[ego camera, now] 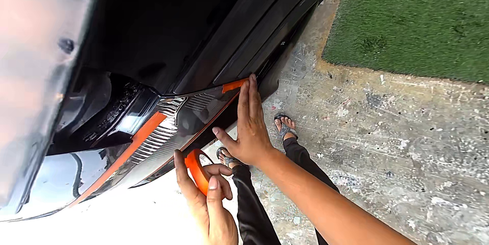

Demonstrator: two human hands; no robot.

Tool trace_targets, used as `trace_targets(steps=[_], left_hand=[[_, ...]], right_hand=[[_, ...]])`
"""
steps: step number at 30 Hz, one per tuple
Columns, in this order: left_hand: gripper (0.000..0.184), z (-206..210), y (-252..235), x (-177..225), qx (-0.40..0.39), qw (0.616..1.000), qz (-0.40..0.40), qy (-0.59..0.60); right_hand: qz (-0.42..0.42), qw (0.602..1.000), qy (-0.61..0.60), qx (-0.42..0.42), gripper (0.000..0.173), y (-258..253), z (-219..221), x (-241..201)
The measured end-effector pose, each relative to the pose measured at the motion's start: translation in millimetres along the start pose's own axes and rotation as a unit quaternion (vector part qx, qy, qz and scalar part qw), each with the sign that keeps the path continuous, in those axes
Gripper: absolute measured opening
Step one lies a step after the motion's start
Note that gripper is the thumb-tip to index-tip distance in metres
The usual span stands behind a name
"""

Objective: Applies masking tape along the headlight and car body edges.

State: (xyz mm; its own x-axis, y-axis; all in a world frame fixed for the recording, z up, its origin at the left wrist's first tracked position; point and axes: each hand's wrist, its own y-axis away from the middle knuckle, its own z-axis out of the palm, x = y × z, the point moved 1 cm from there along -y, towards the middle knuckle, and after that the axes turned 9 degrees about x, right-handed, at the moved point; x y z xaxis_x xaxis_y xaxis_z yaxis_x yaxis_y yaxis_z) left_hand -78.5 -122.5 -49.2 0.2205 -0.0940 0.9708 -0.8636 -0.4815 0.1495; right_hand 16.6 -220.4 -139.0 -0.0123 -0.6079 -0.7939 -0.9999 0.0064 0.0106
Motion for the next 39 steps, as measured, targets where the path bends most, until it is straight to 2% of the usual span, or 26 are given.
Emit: trace_targets(steps=[3,8,10,12,13,15,16,17,18,20,22,24,27,31,36,39], left_hand=[[0.092,-9,-2,7,-0.022,0.999,-0.014,0.024],[0.092,-20,-3,22,-0.039,0.998,-0.017,0.056],[0.09,-29,-3,28,-0.056,0.994,-0.032,0.094],[0.085,-40,-6,31,-0.088,0.977,-0.077,0.177],[0.082,-45,-7,33,-0.107,0.962,-0.11,0.226],[0.073,-50,-11,36,-0.128,0.948,-0.135,0.258],[0.066,-51,-14,37,-0.119,0.962,-0.108,0.219],[0.057,-51,-19,39,-0.1,0.984,-0.053,0.134],[0.048,-52,-25,40,-0.087,0.996,0.006,0.024],[0.037,-54,-37,43,-0.061,0.987,0.079,-0.126],[0.032,-51,-46,49,-0.026,0.98,0.106,-0.164],[0.035,-47,-51,55,-0.022,0.987,0.089,-0.133],[0.029,-39,-58,62,-0.035,0.994,0.054,-0.085],[0.018,-29,-69,71,-0.041,0.996,0.054,-0.056],[0.01,-16,-75,79,-0.045,0.994,0.053,-0.081],[0.007,-16,-74,76,0.003,0.99,0.08,-0.119]], right_hand=[[0.041,0.999,-0.021,0.0,0.111,4,-5,-13],[0.024,0.999,0.024,-0.027,0.086,5,-22,-25],[0.006,0.999,-0.013,-0.038,0.075,9,-38,-31],[-0.003,0.989,-0.116,-0.091,0.066,21,-56,-39],[0.011,0.97,-0.194,-0.148,0.062,29,-65,-43],[0.068,0.894,-0.365,-0.253,0.054,41,-75,-47],[0.086,0.857,-0.43,-0.271,0.046,44,-77,-48],[0.091,0.84,-0.461,-0.271,0.041,45,-80,-48],[0.083,0.844,-0.463,-0.256,0.038,45,-83,-49],[0.033,0.894,-0.397,-0.203,0.033,42,-90,-50],[-0.034,0.943,-0.289,-0.161,0.031,34,-94,-52],[-0.078,0.961,-0.228,-0.134,0.03,26,-96,-55],[-0.123,0.969,-0.184,-0.11,0.029,12,-98,-61],[-0.146,0.974,-0.15,-0.088,0.026,0,-104,-63],[-0.101,0.974,-0.181,-0.086,0.025,-7,-113,-52],[-0.083,0.961,-0.24,-0.113,0.028,-8,-118,-42]])
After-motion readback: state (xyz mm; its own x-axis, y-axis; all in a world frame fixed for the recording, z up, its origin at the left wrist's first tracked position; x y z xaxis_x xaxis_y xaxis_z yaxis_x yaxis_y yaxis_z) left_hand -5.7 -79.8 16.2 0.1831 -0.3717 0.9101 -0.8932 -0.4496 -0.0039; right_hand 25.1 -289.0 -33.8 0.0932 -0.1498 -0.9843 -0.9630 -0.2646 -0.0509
